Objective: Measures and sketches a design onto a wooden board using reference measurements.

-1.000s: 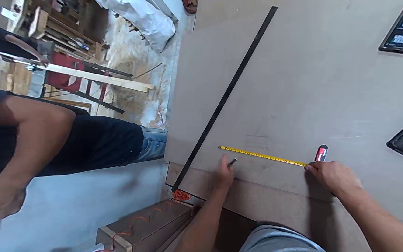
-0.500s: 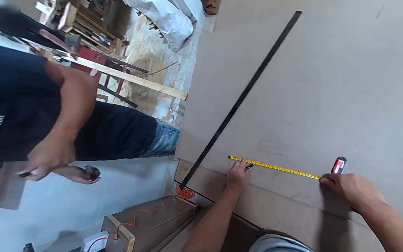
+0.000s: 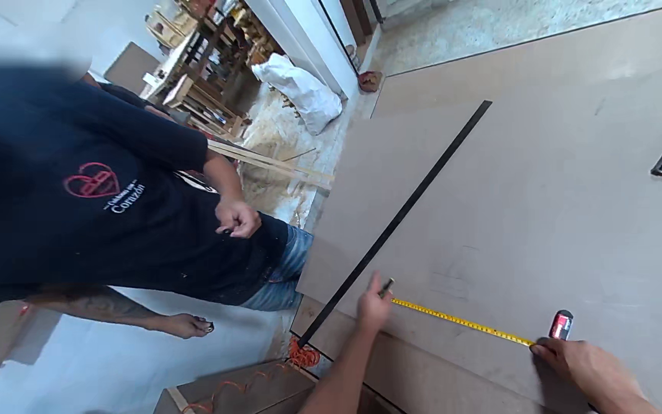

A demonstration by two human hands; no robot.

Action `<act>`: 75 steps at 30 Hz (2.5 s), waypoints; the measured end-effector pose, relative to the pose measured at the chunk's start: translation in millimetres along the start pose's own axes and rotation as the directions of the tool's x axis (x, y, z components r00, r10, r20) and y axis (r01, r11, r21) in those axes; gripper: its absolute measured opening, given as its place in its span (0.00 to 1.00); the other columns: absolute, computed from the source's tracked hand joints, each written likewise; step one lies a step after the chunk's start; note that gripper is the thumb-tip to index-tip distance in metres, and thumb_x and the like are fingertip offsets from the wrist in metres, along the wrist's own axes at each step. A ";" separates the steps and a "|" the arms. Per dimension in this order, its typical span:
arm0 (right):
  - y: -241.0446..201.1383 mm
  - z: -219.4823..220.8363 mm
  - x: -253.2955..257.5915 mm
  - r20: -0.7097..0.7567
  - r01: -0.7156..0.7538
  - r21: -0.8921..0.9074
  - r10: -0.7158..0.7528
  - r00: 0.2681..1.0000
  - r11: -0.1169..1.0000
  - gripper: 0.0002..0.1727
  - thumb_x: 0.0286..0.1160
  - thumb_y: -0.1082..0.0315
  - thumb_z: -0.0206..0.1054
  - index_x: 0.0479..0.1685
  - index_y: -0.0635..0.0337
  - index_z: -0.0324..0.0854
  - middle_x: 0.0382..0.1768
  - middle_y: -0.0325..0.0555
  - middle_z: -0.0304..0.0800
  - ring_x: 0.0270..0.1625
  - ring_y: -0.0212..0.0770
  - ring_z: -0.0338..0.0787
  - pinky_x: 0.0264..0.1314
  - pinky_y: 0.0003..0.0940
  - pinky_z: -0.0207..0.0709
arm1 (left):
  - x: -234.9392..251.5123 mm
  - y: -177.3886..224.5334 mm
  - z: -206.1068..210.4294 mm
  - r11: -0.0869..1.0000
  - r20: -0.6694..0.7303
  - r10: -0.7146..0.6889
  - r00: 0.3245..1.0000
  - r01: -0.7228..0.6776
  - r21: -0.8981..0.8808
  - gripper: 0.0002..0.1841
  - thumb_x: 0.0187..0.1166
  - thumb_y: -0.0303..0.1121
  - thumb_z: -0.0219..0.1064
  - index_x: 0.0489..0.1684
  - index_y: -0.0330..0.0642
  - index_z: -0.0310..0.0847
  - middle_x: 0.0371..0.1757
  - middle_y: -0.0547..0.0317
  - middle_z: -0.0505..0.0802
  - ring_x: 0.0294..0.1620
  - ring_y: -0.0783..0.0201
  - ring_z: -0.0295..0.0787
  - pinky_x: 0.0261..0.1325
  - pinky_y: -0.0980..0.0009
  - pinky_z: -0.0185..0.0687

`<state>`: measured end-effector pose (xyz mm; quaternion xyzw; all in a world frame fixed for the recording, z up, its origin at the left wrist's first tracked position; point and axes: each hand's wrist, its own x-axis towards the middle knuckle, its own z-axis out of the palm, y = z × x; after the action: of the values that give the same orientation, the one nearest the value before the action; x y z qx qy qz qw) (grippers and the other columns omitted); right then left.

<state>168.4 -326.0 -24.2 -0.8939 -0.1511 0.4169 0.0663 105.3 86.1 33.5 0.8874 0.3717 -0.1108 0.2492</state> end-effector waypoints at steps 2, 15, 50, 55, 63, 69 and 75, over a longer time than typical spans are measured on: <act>-0.7 0.2 2.4 -0.016 0.006 0.005 -0.006 1.000 1.000 0.28 0.86 0.35 0.52 0.53 0.44 0.90 0.48 0.56 0.96 0.55 0.63 0.94 0.52 0.68 0.84 | 35.7 10.7 -47.6 0.988 -0.064 -0.073 0.995 0.064 -0.139 0.44 0.83 0.40 0.69 0.98 0.51 0.44 0.62 0.36 0.91 0.61 0.41 0.90 0.67 0.38 0.83; -4.9 -4.6 -5.2 -0.009 -0.017 0.009 0.017 1.000 1.000 0.24 0.86 0.36 0.55 0.50 0.40 0.90 0.45 0.48 0.95 0.53 0.56 0.94 0.51 0.62 0.85 | 32.0 63.7 -72.8 0.995 -0.031 0.093 0.995 -0.094 -0.033 0.37 0.82 0.36 0.69 0.94 0.51 0.58 0.57 0.39 0.92 0.52 0.43 0.92 0.59 0.39 0.86; -1.9 -4.0 -1.8 -0.039 0.021 -0.069 -0.024 0.999 0.997 0.24 0.87 0.37 0.54 0.44 0.40 0.90 0.40 0.47 0.95 0.48 0.55 0.95 0.45 0.61 0.85 | -51.9 3.1 63.9 0.918 0.295 0.040 0.955 -0.152 0.366 0.40 0.83 0.40 0.62 0.97 0.57 0.45 0.47 0.44 0.95 0.50 0.45 0.95 0.55 0.43 0.88; -4.7 -3.0 -0.6 -0.049 -0.006 -0.046 0.004 0.999 0.999 0.24 0.86 0.37 0.55 0.44 0.40 0.91 0.39 0.47 0.95 0.48 0.55 0.95 0.45 0.62 0.85 | -49.6 -0.9 61.7 0.919 0.275 0.016 0.961 -0.123 0.374 0.41 0.83 0.42 0.62 0.97 0.57 0.45 0.48 0.44 0.95 0.50 0.44 0.95 0.55 0.42 0.88; -5.5 -7.1 -3.8 -0.019 -0.022 0.012 0.022 1.000 1.000 0.25 0.87 0.37 0.54 0.47 0.40 0.91 0.42 0.48 0.95 0.50 0.56 0.94 0.47 0.64 0.84 | -45.4 -12.4 66.5 0.922 0.259 0.054 0.964 -0.147 0.359 0.40 0.83 0.44 0.61 0.98 0.56 0.46 0.45 0.40 0.95 0.48 0.40 0.94 0.53 0.36 0.87; -5.0 -7.0 -4.6 -0.031 -0.020 0.010 0.020 0.999 1.000 0.24 0.87 0.36 0.54 0.47 0.39 0.91 0.41 0.47 0.95 0.48 0.55 0.94 0.44 0.62 0.84 | -43.4 -12.8 67.5 0.925 0.280 0.040 0.959 -0.141 0.352 0.41 0.84 0.43 0.60 0.98 0.56 0.43 0.48 0.38 0.94 0.49 0.39 0.94 0.54 0.36 0.86; -5.2 -5.4 -3.1 -0.041 -0.011 0.001 0.011 0.999 1.000 0.24 0.87 0.36 0.54 0.46 0.39 0.91 0.41 0.46 0.95 0.48 0.54 0.95 0.44 0.62 0.85 | -44.6 -12.0 63.5 0.920 0.278 0.060 0.959 -0.161 0.357 0.40 0.85 0.44 0.59 0.98 0.55 0.44 0.46 0.40 0.95 0.49 0.40 0.94 0.55 0.38 0.86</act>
<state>169.6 -322.0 -17.2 -0.9029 -0.1450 0.3990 0.0673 64.8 33.0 -7.8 0.9159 0.2561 -0.2815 0.1274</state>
